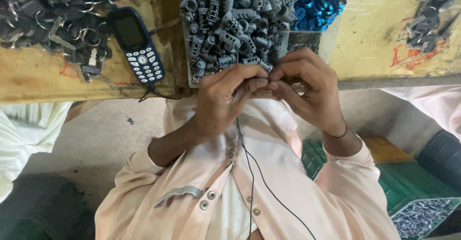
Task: The person sits at a workbench assembling small metal and plastic hardware parts by hand, fitting components together one at a time and placing finished pieces into a compartment tray. They occasionally reach across the bench for parts and briefly press buttons on a mobile phone at the end.
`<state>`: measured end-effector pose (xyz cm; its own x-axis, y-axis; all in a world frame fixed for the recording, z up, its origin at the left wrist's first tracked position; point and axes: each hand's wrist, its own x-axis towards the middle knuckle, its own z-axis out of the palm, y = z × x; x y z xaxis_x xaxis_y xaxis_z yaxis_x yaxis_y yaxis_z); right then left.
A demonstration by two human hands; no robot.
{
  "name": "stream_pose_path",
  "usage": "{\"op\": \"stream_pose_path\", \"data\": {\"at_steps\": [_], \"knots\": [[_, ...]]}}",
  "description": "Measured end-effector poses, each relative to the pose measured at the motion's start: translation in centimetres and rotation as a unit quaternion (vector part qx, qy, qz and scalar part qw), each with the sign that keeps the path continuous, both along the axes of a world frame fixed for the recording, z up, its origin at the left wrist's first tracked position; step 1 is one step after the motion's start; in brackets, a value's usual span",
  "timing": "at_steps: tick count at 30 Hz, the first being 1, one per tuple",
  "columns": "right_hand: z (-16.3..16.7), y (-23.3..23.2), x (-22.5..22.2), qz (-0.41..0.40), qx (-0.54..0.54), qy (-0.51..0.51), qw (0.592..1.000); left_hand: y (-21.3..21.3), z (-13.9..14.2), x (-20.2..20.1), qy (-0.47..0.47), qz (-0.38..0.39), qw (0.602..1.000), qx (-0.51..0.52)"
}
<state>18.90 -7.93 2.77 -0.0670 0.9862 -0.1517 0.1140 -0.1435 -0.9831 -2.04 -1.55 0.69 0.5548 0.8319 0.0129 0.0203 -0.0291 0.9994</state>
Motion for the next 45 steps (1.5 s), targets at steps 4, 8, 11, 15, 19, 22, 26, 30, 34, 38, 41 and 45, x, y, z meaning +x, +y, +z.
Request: {"op": "stream_pose_path", "data": {"at_steps": [4, 8, 11, 15, 19, 22, 26, 30, 34, 38, 41, 45], "knots": [[1.8, 2.0, -1.2, -0.04, -0.174, 0.286, 0.941, 0.6, 0.2, -0.7, -0.081, -0.076, 0.972, -0.207], [3.9, 3.1, -1.8, -0.032, -0.128, 0.114, 0.985, 0.3, 0.7, -1.1, -0.021, -0.062, 0.993, -0.099], [4.2, 2.4, 0.1, 0.094, 0.051, -0.364, 0.925, -0.2, 0.5, -0.9, -0.014, -0.046, 0.995, -0.092], [1.6, 0.7, 2.5, 0.104, 0.033, -0.581, 0.806, -0.4, -0.4, -0.4, -0.04, -0.065, 0.988, -0.136], [0.2, -0.7, 3.5, 0.042, 0.018, -0.513, 0.857, -0.5, -0.8, -0.3, -0.097, -0.072, 0.966, -0.228], [0.6, -1.2, 3.4, -0.018, -0.017, -0.418, 0.908, -0.7, -0.6, -0.1, -0.115, -0.07, 0.956, -0.262], [1.0, -1.3, 2.6, -0.05, -0.013, -0.39, 0.919, -0.6, -0.2, 0.3, -0.074, -0.078, 0.968, -0.225], [0.4, -0.9, 2.2, 0.016, 0.001, -0.522, 0.853, -0.2, 0.4, 0.5, -0.022, -0.088, 0.988, -0.123], [0.2, -0.5, 2.6, 0.051, 0.001, -0.513, 0.857, -0.1, 0.6, 0.7, -0.006, -0.104, 0.987, -0.124], [0.2, -0.2, 2.8, 0.065, 0.01, -0.54, 0.839, -0.3, 0.5, 0.9, -0.012, -0.102, 0.983, -0.151], [0.2, -0.6, 3.0, 0.032, 0.005, -0.513, 0.858, -0.7, 0.3, 0.9, -0.01, -0.102, 0.983, -0.149], [-0.2, -1.8, 3.2, -0.028, 0.005, -0.448, 0.893, -0.6, 0.2, 0.7, -0.008, -0.108, 0.986, -0.127]]}}
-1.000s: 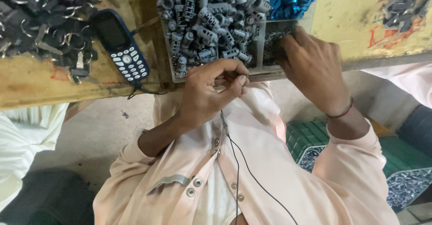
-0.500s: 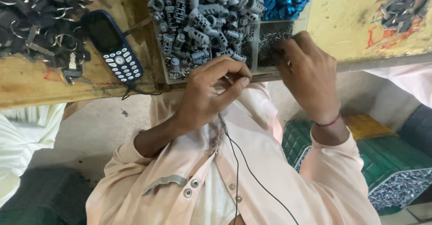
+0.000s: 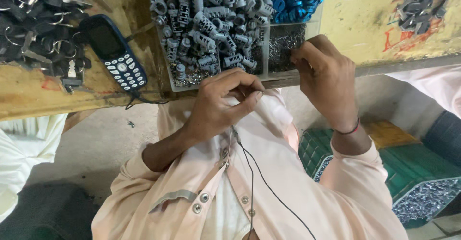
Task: The person sits at a workbench assembling small metal and plastic hardware parts by hand, fitting components together one at a time and placing finished pieces into a compartment tray. They occasionally reach across the bench for parts and briefly press buttons on a mobile phone at the end.
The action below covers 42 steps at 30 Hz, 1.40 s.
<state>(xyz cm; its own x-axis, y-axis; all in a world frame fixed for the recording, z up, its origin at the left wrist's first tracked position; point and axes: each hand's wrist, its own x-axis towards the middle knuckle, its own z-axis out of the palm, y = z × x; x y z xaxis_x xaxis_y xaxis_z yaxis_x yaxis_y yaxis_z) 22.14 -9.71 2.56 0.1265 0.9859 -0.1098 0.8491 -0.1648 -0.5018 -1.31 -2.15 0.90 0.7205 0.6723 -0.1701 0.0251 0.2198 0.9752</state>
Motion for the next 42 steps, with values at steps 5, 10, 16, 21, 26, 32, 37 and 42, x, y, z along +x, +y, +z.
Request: {"op": "stream_pose_path", "data": {"at_steps": [5, 10, 16, 21, 26, 32, 37, 42], "knots": [[-0.3, -0.2, 0.1, -0.05, 0.011, 0.063, 0.997, 0.1, 0.1, 0.1, -0.018, -0.003, 1.0, -0.016], [1.7, 0.3, -0.7, -0.071, -0.007, 0.182, 0.981, -0.3, 0.1, 0.2, -0.011, 0.028, 1.0, -0.001], [1.2, -0.6, -4.0, 0.026, 0.155, 0.22, 0.963, -0.7, -1.0, 0.6, -0.101, 0.032, 0.965, -0.24], [-0.6, -1.3, -3.8, -0.011, 0.083, 0.399, 0.913, 0.0, -1.2, -0.6, -0.138, -0.001, 0.942, -0.305], [-1.2, -1.6, -4.9, -0.119, 0.034, 0.553, 0.824, -0.1, 0.2, -1.4, 0.022, 0.029, 0.991, 0.13], [-0.3, -1.4, -6.7, -0.045, 0.18, 0.28, 0.942, -0.4, -0.4, -0.5, -0.109, 0.038, 0.966, -0.231], [0.8, -2.1, -6.0, -0.041, 0.081, 0.314, 0.945, -0.2, -0.5, -1.0, -0.102, 0.014, 0.965, -0.24], [0.0, -2.1, -5.8, -0.115, 0.013, 0.513, 0.851, -0.6, 0.4, -1.5, -0.021, 0.05, 0.999, 0.005]]}}
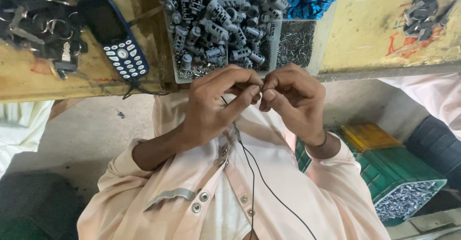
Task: The person sits at a workbench assembling small metal and plastic hardware parts by hand, fitting components together one at a time and placing finished pieces into a compartment tray. They occasionally reach across the bench for parts and briefly press buttons on a mobile phone at the end.
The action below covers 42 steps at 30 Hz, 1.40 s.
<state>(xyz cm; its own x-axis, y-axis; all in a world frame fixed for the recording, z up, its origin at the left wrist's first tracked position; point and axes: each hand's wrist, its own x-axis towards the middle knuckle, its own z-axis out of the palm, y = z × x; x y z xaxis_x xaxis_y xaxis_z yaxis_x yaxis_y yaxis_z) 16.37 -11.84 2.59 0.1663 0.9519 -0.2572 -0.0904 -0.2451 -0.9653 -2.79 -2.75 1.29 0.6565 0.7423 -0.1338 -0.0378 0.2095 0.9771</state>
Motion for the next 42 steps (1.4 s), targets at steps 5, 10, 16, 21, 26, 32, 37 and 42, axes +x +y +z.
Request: {"op": "stream_pose_path", "data": {"at_steps": [5, 10, 16, 21, 26, 32, 37, 42], "knots": [[-0.6, 0.0, -0.6, 0.006, 0.053, -0.131, 0.99, -0.3, -0.5, 0.1, -0.041, 0.017, 0.998, -0.038], [-0.2, 0.0, 0.3, 0.077, 0.092, -0.255, 0.959, -0.3, -0.6, -0.1, -0.039, 0.002, 0.997, -0.063], [-0.5, -0.2, 0.6, 0.051, 0.028, -0.087, 0.995, 0.0, -0.3, -0.3, -0.011, -0.015, 1.0, -0.004], [-1.9, -0.4, -0.3, 0.024, 0.153, -0.25, 0.956, -0.3, -1.0, -0.5, -0.035, -0.015, 0.998, -0.051], [-3.3, 0.0, 0.1, 0.072, 0.346, -0.403, 0.844, 0.0, -1.2, -0.3, -0.08, -0.051, 0.95, -0.298], [-2.2, 0.8, 0.6, 0.109, 0.202, -0.192, 0.954, -0.7, 0.5, -1.1, 0.09, -0.011, 0.994, 0.065], [0.0, 2.3, 1.7, 0.135, 0.055, -0.258, 0.955, -0.4, -0.4, -1.3, 0.055, -0.075, 0.991, -0.095], [0.4, 4.1, 1.6, 0.176, 0.066, -0.539, 0.821, -1.0, -0.8, -1.1, 0.029, -0.08, 0.985, -0.152]]}}
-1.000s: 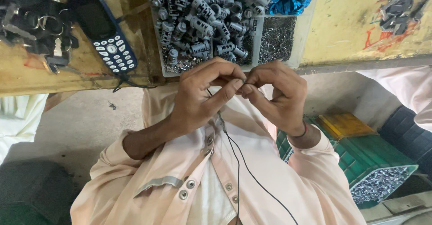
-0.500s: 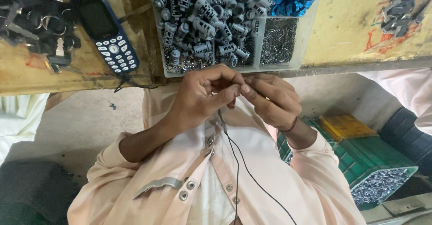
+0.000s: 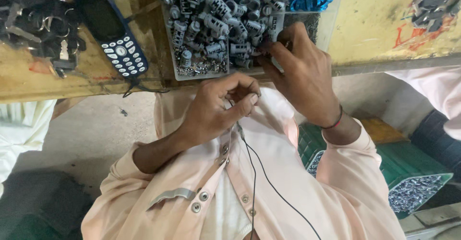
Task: The person sits at a workbench assembling small metal and plastic hardware parts by hand, fitting components together one at a time and placing finished pieces into a compartment tray. They occasionally reach across the bench for parts and briefly press buttons on a mobile phone at the end.
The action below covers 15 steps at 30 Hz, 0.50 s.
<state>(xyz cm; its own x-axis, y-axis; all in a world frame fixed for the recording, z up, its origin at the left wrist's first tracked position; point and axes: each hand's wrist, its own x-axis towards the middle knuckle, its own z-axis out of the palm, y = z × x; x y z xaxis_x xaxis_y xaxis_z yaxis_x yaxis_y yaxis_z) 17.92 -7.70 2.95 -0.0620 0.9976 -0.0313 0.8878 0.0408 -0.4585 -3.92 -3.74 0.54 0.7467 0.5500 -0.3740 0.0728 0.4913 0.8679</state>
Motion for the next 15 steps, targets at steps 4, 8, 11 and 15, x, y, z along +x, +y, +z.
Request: {"op": "stream_pose_path", "data": {"at_steps": [4, 8, 11, 15], "knots": [[1.1, -0.5, 0.3, -0.07, -0.078, 0.137, 0.985, 0.1, -0.3, 0.1, -0.044, 0.044, 0.996, 0.07], [1.1, -2.3, 0.2, 0.011, -0.026, 0.241, 0.97, 0.7, -1.2, 0.5, -0.132, 0.017, 0.991, 0.001], [0.0, -3.4, -0.1, -0.087, -0.026, 0.414, 0.906, 0.9, -1.3, 0.5, -0.222, 0.017, 0.964, -0.149], [-0.9, -4.1, -0.4, -0.061, 0.006, 0.38, 0.923, 0.9, -0.4, 0.5, -0.087, 0.048, 0.988, -0.12]]}}
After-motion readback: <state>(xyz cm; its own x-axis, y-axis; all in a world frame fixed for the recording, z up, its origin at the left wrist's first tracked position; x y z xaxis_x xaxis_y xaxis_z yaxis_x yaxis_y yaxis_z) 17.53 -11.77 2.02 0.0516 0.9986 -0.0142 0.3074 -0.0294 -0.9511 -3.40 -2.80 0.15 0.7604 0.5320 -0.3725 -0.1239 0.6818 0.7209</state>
